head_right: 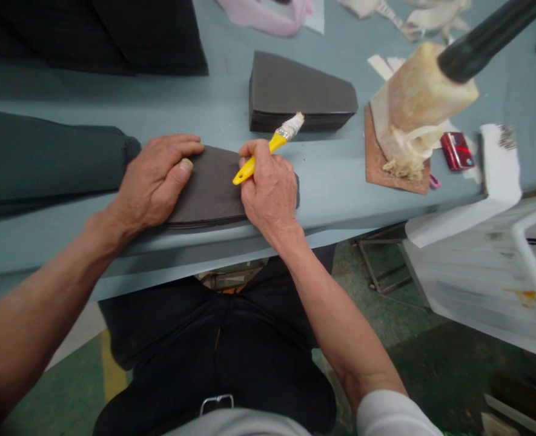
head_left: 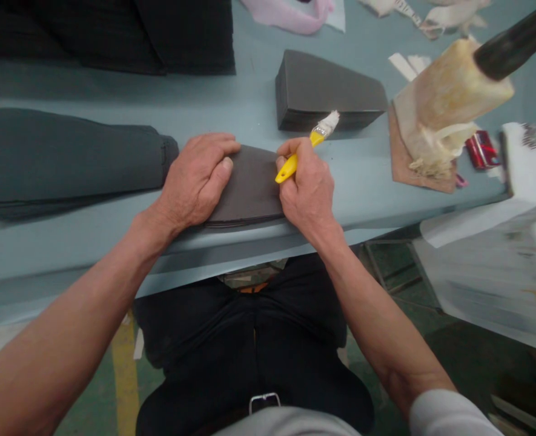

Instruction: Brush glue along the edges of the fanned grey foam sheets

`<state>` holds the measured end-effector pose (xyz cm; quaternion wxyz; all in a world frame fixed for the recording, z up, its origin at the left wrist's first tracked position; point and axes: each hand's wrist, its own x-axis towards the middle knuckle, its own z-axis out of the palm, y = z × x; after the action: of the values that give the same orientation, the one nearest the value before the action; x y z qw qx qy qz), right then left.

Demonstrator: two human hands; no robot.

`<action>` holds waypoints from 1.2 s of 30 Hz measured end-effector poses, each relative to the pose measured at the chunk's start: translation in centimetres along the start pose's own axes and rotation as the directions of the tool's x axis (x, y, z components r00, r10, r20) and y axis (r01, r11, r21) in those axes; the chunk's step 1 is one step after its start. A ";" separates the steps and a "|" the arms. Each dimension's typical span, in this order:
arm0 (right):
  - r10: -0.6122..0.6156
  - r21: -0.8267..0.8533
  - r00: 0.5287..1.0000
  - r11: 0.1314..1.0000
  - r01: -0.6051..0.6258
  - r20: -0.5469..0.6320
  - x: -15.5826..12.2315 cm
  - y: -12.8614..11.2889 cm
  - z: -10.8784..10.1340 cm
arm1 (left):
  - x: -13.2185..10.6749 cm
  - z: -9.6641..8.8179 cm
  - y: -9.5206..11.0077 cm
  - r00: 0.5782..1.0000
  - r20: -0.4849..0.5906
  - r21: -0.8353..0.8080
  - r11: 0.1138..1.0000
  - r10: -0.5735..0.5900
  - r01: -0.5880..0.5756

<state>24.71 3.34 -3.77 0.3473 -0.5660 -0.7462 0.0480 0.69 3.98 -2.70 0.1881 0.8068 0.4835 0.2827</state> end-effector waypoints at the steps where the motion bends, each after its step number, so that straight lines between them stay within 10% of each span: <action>1: 0.000 0.004 1.000 1.000 0.000 0.000 0.0 0.0 0.0 | 0.0 0.0 -0.1 1.000 0.001 0.001 1.000 0.003 -0.003; 36: -0.012 -0.017 1.000 1.000 0.012 0.008 0.0 -0.1 0.0 | -1.4 0.6 3.6 0.991 0.128 0.264 0.962 0.035 -0.068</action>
<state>24.65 3.34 -3.74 0.3398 -0.5641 -0.7514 0.0419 2.96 1.02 -1.46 0.0991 0.8530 0.4835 0.1700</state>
